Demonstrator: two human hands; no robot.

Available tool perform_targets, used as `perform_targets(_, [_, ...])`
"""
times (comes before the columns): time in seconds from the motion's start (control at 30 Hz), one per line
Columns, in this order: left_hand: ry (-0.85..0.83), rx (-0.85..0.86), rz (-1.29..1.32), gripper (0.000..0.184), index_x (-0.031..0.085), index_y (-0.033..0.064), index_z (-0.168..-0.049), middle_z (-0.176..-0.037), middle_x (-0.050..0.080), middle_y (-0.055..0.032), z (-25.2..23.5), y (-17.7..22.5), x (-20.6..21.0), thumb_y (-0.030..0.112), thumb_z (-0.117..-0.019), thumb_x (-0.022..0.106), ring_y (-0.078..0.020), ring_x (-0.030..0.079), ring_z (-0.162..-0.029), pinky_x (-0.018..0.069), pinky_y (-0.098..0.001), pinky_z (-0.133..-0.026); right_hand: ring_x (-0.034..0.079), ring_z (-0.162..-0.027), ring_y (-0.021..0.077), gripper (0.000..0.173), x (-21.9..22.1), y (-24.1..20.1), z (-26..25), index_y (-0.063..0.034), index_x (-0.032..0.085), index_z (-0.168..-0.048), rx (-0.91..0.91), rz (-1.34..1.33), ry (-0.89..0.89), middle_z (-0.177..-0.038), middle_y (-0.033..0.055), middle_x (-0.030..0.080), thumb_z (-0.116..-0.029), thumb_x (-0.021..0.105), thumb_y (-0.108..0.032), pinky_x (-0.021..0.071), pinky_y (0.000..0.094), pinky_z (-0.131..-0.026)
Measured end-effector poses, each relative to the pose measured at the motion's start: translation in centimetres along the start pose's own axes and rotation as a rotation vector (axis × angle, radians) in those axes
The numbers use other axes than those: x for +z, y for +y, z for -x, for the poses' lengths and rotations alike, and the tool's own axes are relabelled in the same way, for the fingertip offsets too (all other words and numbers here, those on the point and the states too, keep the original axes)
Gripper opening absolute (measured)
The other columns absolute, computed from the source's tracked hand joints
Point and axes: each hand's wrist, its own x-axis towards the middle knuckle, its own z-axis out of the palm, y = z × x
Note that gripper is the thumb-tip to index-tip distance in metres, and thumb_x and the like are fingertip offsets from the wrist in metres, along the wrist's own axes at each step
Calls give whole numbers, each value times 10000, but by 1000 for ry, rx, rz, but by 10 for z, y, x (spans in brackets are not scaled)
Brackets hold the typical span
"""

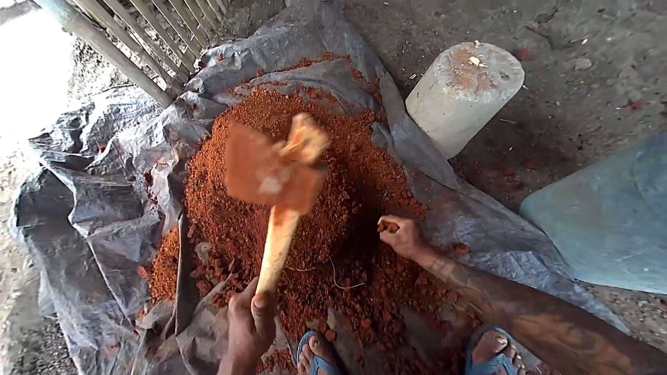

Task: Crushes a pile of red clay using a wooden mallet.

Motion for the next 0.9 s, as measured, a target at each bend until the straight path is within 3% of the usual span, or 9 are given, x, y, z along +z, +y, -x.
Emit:
perform_targets(0.13, [-292, -533, -262, 793, 649, 76, -797, -614, 564, -47, 31, -70, 30, 697, -1010, 203, -210, 578, -558, 506, -466, -554, 601, -589, 121, 272, -12, -30, -23, -87, 729, -1098, 94, -239, 109, -814, 36, 677, -847, 644, -150, 517, 327, -541])
perform_targets(0.3, [-172, -703, 64, 751, 603, 106, -749, -543, 531, 8, 24, -49, 14, 654, -1024, 170, -125, 480, -428, 430, -326, -419, 575, -523, 102, 231, -5, -82, -23, -74, 710, -1143, 221, -438, 48, -793, 46, 666, -920, 665, -114, 465, 243, -447])
perform_targets(0.4, [49, -444, 211, 809, 591, 154, -783, -529, 511, 59, 5, -14, -22, 884, -891, 259, -68, 458, -395, 419, -264, -366, 675, -715, 166, 259, 7, -121, -28, -57, 682, -1207, 207, -509, -112, -930, 101, 692, -980, 699, -180, 580, 307, -614])
perform_targets(0.5, [164, -60, 301, 621, 579, 255, -817, -534, 494, 109, -30, 20, -56, 803, -945, 316, -27, 445, -392, 406, -229, -356, 675, -1039, 231, 403, 8, -148, -33, -55, 619, -1348, 88, -570, -241, -1193, 138, 685, -1011, 670, -271, 570, 426, -895])
perform_targets(0.6, [215, 148, 424, 539, 621, 294, -876, -573, 530, 128, -42, 36, -53, 761, -963, 367, -13, 480, -434, 424, -211, -387, 675, -1106, 276, 428, -5, -159, -36, -68, 590, -1385, 39, -649, -127, -1269, 137, 666, -1029, 633, -301, 586, 497, -899])
perform_targets(0.7, [151, -27, 236, 618, 588, 233, -779, -555, 499, 120, -9, -5, -6, 784, -951, 368, -8, 481, -453, 429, -225, -418, 688, -1105, 300, 401, -19, -138, -41, -65, 577, -1377, 100, -744, 31, -1272, 158, 652, -1051, 592, -299, 607, 503, -877])
perform_targets(0.77, [-158, -378, -190, 735, 654, 56, -817, -576, 550, -45, 16, -49, 24, 673, -1012, 304, -193, 563, -497, 491, -432, -480, 690, -1088, 299, 380, -22, -114, -46, -55, 585, -1355, 166, -714, 123, -1262, 166, 649, -1057, 587, -291, 602, 495, -874])
perform_targets(0.83, [-501, -699, -330, 773, 663, 44, -885, -734, 616, -121, 14, -75, 40, 662, -1038, 224, -307, 639, -712, 524, -568, -678, 693, -1081, 299, 377, -20, -86, -47, -46, 612, -1319, 199, -541, 190, -1243, 171, 669, -1049, 601, -309, 585, 498, -898])
perform_targets(0.9, [-493, -706, -319, 744, 674, 58, -868, -713, 617, -104, -1, -66, 27, 620, -1056, 224, -291, 635, -679, 530, -558, -647, 683, -1083, 316, 390, -19, -61, -48, -30, 629, -1313, 149, -268, 217, -1252, 191, 673, -1034, 621, -303, 548, 526, -937])
